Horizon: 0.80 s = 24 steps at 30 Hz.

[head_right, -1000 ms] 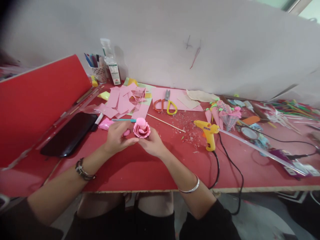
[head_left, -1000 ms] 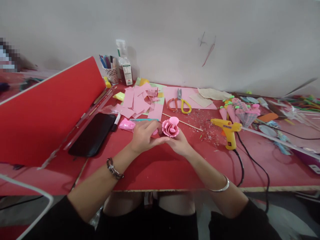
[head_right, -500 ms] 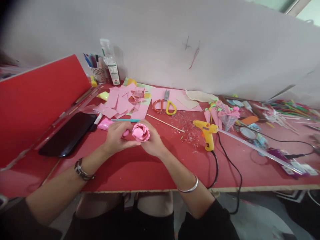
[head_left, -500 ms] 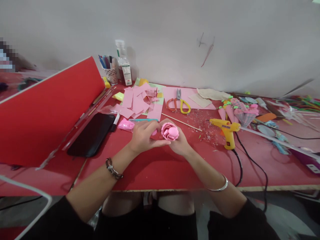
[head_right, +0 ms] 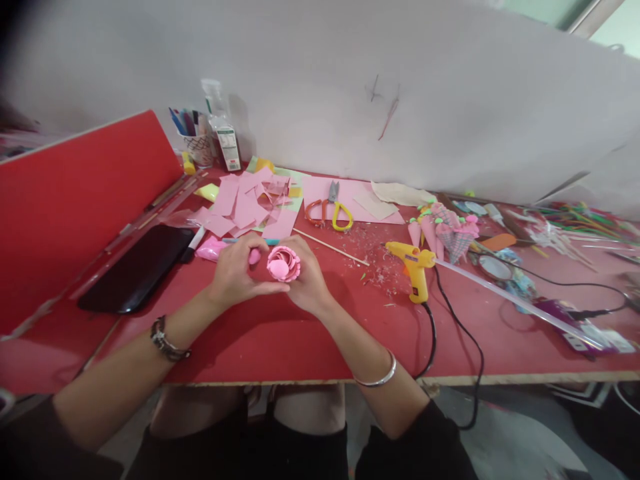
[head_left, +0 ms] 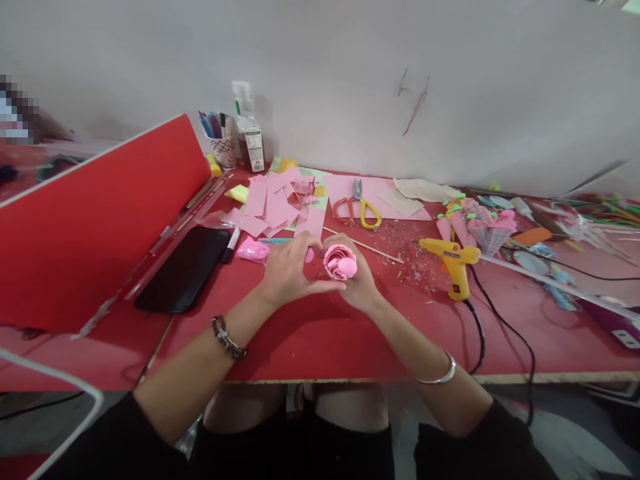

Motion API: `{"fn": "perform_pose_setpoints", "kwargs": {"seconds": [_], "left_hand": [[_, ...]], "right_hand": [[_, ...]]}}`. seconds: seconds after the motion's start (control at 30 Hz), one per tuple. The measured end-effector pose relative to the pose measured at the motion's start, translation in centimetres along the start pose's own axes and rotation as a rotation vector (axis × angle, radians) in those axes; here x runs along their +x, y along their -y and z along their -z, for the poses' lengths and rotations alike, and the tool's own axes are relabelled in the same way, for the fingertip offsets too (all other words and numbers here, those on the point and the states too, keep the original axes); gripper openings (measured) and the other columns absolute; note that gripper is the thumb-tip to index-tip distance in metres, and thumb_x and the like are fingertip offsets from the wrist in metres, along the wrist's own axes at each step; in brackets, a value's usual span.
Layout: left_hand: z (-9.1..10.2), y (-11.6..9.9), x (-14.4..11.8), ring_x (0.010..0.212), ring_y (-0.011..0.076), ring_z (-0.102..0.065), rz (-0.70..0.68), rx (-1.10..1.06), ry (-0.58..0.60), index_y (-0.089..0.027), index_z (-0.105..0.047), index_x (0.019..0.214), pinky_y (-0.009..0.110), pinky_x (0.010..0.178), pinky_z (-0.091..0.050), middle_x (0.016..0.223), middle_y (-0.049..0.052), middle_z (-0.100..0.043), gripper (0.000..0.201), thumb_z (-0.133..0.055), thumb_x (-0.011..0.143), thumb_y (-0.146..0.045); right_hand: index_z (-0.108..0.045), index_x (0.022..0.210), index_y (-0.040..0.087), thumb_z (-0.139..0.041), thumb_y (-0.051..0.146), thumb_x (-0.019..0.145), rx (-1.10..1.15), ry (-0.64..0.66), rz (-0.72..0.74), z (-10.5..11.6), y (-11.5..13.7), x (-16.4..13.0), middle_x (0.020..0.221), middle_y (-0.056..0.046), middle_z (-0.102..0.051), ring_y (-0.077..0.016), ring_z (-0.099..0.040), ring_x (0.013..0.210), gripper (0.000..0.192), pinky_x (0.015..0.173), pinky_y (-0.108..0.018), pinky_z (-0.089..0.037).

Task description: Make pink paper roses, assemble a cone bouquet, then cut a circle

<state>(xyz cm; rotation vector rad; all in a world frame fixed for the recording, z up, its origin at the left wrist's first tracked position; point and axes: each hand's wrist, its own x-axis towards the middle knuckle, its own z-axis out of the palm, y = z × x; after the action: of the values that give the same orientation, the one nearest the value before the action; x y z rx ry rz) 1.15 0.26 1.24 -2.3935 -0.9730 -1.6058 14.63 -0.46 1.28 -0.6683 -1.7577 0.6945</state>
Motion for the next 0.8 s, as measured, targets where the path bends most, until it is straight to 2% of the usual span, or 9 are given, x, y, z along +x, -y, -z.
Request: {"fn": "perform_pose_setpoints", "kwargs": {"seconds": [0.1,0.23,0.33,0.53,0.7,0.8], "left_hand": [[-0.03,0.08,-0.14,0.054,0.0112,-0.052,0.025,0.005,0.040,-0.017,-0.049,0.082,0.022,0.050,-0.040,0.065,0.000,-0.056,0.047,-0.053,0.066,-0.061],[-0.10,0.30,-0.45,0.059,0.0130,-0.054,-0.035,-0.005,0.095,-0.018,-0.052,0.094,0.022,0.052,-0.041,0.068,0.002,-0.059,0.047,-0.052,0.069,-0.057],[-0.14,0.42,-0.57,0.058,0.0128,-0.053,-0.082,0.004,0.094,-0.017,-0.053,0.099,0.022,0.052,-0.042,0.069,0.002,-0.059,0.047,-0.051,0.072,-0.055],[-0.15,0.40,-0.55,0.058,0.0132,-0.054,-0.111,-0.005,0.068,-0.015,-0.054,0.099,0.023,0.053,-0.044,0.068,0.003,-0.059,0.045,-0.053,0.072,-0.051],[-0.05,0.26,-0.47,0.060,0.0133,-0.055,-0.086,-0.027,0.086,-0.016,-0.053,0.101,0.023,0.053,-0.045,0.071,0.003,-0.060,0.049,-0.055,0.070,-0.053],[-0.07,0.36,-0.54,0.060,0.0135,-0.055,-0.082,-0.012,0.094,-0.015,-0.054,0.099,0.023,0.053,-0.045,0.070,0.003,-0.059,0.046,-0.054,0.071,-0.052]], "right_hand": [[-0.048,0.074,0.022,-0.050,0.061,0.069,-0.036,0.015,-0.020,-0.12,0.06,-0.04,0.073,-0.003,-0.047,-0.0183,-0.048,0.070,0.040,0.064,-0.034,-0.041],[-0.049,0.077,0.022,-0.055,0.048,0.072,-0.037,0.023,-0.053,-0.29,-0.04,-0.25,0.073,-0.003,-0.047,-0.0182,-0.050,0.073,0.027,0.066,-0.033,-0.044],[-0.050,0.078,0.021,-0.056,0.042,0.073,-0.030,0.024,-0.035,-0.38,-0.14,-0.39,0.075,-0.003,-0.048,-0.0177,-0.051,0.075,0.023,0.066,-0.032,-0.045],[-0.052,0.078,0.022,-0.057,0.043,0.072,-0.009,0.011,-0.056,-0.45,-0.02,-0.37,0.075,-0.002,-0.049,-0.0172,-0.053,0.075,0.023,0.066,-0.032,-0.047],[-0.052,0.071,0.022,-0.057,0.046,0.070,-0.006,0.033,-0.036,-0.46,-0.07,-0.35,0.073,-0.002,-0.050,-0.0178,-0.053,0.075,0.025,0.067,-0.032,-0.047],[-0.052,0.073,0.022,-0.058,0.044,0.071,-0.004,0.018,-0.044,-0.51,-0.21,-0.40,0.074,-0.002,-0.049,-0.0174,-0.053,0.075,0.022,0.066,-0.031,-0.047]]}}
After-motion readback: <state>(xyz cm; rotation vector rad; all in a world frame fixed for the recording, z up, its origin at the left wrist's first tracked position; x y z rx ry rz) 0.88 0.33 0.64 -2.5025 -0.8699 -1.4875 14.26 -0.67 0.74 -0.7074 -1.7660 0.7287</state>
